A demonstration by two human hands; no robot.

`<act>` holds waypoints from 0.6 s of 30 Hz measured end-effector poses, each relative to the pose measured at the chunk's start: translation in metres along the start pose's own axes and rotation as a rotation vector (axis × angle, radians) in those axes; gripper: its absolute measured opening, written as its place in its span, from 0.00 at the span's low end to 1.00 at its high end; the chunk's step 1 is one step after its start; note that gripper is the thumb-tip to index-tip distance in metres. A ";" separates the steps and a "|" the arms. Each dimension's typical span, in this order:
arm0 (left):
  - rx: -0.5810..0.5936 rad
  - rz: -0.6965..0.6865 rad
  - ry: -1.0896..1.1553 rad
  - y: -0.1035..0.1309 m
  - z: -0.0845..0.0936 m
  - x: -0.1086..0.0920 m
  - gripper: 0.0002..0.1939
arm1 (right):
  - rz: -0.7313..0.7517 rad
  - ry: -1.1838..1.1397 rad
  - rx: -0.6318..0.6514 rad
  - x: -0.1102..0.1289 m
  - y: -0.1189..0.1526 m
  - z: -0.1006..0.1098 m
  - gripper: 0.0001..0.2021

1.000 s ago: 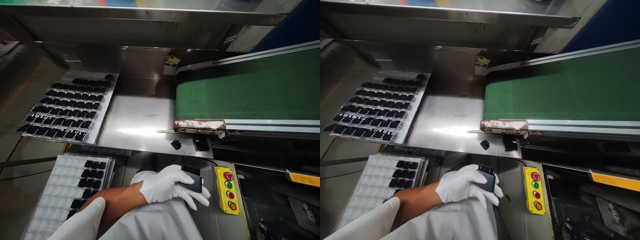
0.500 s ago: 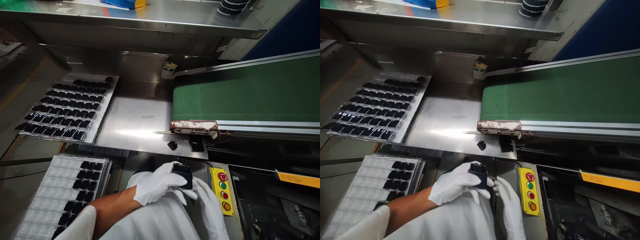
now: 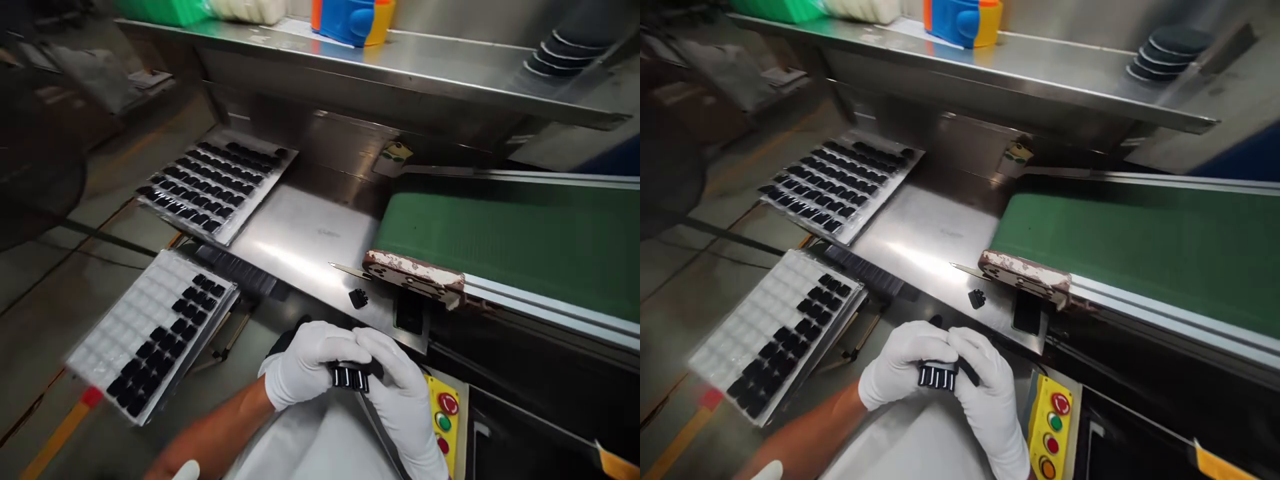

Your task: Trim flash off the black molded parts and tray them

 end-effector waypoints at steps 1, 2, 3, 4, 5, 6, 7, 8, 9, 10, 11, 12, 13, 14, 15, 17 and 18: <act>-0.063 0.073 0.031 0.007 -0.002 0.008 0.09 | -0.016 0.018 0.056 -0.007 -0.004 -0.003 0.18; -0.125 0.168 0.072 0.017 -0.004 0.021 0.10 | -0.057 0.036 0.120 -0.018 -0.008 -0.007 0.18; -0.191 0.271 0.113 0.028 -0.006 0.035 0.11 | -0.123 0.057 0.185 -0.031 -0.011 -0.013 0.18; -0.262 0.379 0.148 0.041 -0.008 0.050 0.11 | -0.202 0.077 0.248 -0.046 -0.013 -0.021 0.18; -0.338 0.476 0.168 0.055 -0.009 0.064 0.12 | -0.280 0.091 0.306 -0.060 -0.013 -0.029 0.19; -0.430 0.556 0.181 0.069 -0.008 0.076 0.11 | -0.341 0.097 0.359 -0.071 -0.012 -0.038 0.19; -0.519 0.612 0.193 0.083 -0.006 0.085 0.11 | -0.376 0.096 0.405 -0.078 -0.009 -0.047 0.21; -0.592 0.644 0.202 0.094 -0.004 0.091 0.10 | -0.379 0.088 0.442 -0.083 -0.006 -0.055 0.22; -0.643 0.656 0.210 0.103 -0.002 0.094 0.10 | -0.358 0.077 0.471 -0.084 -0.004 -0.062 0.24; -0.668 0.656 0.212 0.107 0.000 0.097 0.11 | -0.327 0.070 0.489 -0.085 -0.003 -0.067 0.25; -0.677 0.653 0.196 0.108 0.004 0.100 0.13 | -0.307 0.073 0.483 -0.088 -0.003 -0.067 0.25; -0.676 0.650 0.166 0.107 0.009 0.102 0.15 | -0.308 0.091 0.449 -0.093 -0.006 -0.064 0.24; -0.683 0.641 0.127 0.103 0.018 0.105 0.17 | -0.336 0.126 0.385 -0.102 -0.012 -0.056 0.23; -0.697 0.620 0.080 0.098 0.030 0.108 0.16 | -0.385 0.172 0.300 -0.114 -0.020 -0.045 0.23; -0.717 0.580 0.028 0.089 0.046 0.108 0.15 | -0.440 0.223 0.211 -0.127 -0.029 -0.031 0.24; -0.735 0.423 -0.106 0.064 0.081 0.099 0.12 | -0.533 0.314 0.028 -0.152 -0.049 -0.003 0.29; -0.722 0.309 -0.189 0.048 0.099 0.089 0.11 | -0.562 0.355 -0.057 -0.162 -0.059 0.010 0.32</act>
Point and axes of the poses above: each hand's wrist, its own y-axis away from the middle knuckle, its own z-axis out of the back of the hand, x = y × z, the point moved 8 cm from there along -y, towards the middle knuckle, and after that the axes turned 6 degrees about -z, right-handed, at the moved point
